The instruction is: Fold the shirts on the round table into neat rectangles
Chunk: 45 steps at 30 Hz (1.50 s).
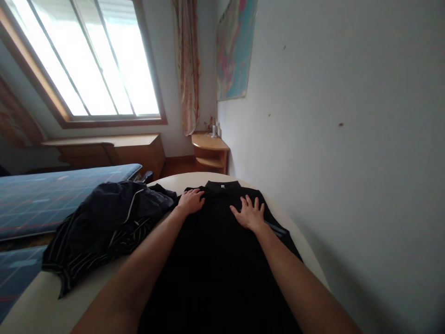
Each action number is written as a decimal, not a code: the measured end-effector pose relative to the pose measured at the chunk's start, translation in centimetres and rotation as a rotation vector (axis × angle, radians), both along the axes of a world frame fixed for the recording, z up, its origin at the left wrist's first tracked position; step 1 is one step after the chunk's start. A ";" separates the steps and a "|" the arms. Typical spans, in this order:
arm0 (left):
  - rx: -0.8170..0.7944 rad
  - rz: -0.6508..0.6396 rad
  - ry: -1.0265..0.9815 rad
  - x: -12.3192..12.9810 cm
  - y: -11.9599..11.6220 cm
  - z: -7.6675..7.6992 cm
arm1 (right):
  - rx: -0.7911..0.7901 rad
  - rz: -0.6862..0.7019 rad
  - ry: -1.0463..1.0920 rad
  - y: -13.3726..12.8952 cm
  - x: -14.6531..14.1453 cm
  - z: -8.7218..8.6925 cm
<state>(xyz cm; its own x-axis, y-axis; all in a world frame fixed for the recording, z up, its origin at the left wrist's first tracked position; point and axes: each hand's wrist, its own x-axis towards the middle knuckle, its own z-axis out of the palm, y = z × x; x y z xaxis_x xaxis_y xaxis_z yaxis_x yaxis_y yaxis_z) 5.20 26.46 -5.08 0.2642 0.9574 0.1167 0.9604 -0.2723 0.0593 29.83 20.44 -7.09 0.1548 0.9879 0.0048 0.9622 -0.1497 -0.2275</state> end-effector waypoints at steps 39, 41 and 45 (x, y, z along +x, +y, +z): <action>0.212 0.064 -0.304 -4.5 -17.6 -3.1 | 0.382 0.741 0.137 -2.8 -14.8 4.1; 0.212 0.057 -0.302 -4.6 -17.5 -3.2 | 0.328 0.739 0.178 -2.5 -16.7 3.7; 0.205 0.090 -0.315 -4.7 -17.4 -3.4 | 0.317 0.550 0.253 -2.0 -17.6 2.2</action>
